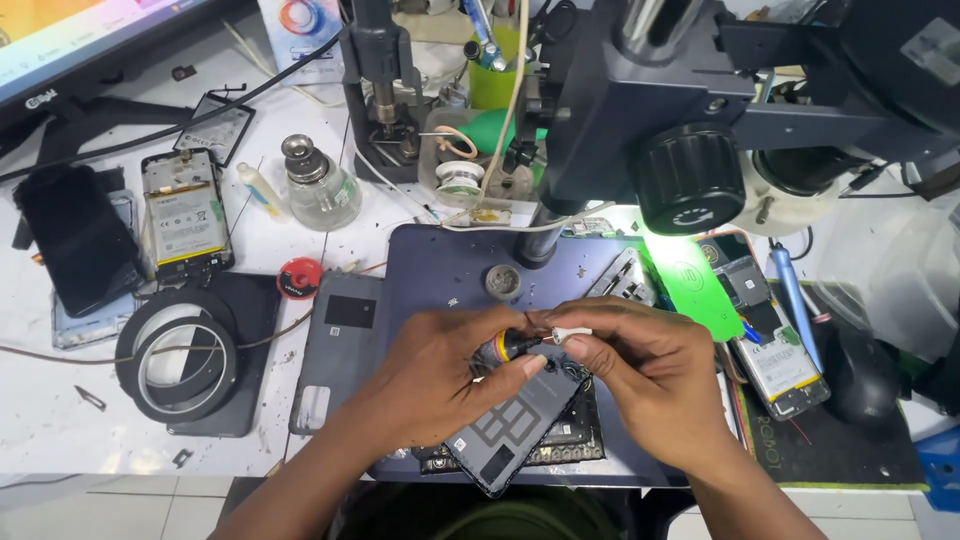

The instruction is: Reattaching internal parts of a mobile phone, including the battery and internal frame, using a screwdriver and adhesive.

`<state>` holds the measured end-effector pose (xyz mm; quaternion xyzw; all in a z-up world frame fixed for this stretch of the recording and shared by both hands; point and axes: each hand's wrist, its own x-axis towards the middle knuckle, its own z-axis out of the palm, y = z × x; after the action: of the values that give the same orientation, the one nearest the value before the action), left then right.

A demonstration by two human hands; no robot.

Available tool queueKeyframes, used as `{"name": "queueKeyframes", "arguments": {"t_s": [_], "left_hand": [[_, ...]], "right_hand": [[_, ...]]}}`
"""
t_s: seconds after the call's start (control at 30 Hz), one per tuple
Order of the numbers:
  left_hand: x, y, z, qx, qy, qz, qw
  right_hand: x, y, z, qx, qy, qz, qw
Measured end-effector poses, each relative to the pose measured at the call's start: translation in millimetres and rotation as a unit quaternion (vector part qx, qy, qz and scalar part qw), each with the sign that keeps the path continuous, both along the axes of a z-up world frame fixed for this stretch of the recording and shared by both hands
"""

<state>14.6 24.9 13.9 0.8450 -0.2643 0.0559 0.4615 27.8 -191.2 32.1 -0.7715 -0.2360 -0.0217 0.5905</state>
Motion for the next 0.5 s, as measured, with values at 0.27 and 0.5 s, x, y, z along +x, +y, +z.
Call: {"name": "queueKeyframes", "arguments": {"t_s": [0.27,0.5], "left_hand": [[0.0,-1.6,-4.7,-0.01,-0.026,0.003,1.0],[-0.1,-1.6,-4.4,-0.012,-0.024,0.002,1.0]], "right_hand": [[0.4,0.1,-2.1,0.009,0.006,0.0,1.0],[0.5,0.2,-1.6,-0.002,-0.003,-0.002,1.0]]}}
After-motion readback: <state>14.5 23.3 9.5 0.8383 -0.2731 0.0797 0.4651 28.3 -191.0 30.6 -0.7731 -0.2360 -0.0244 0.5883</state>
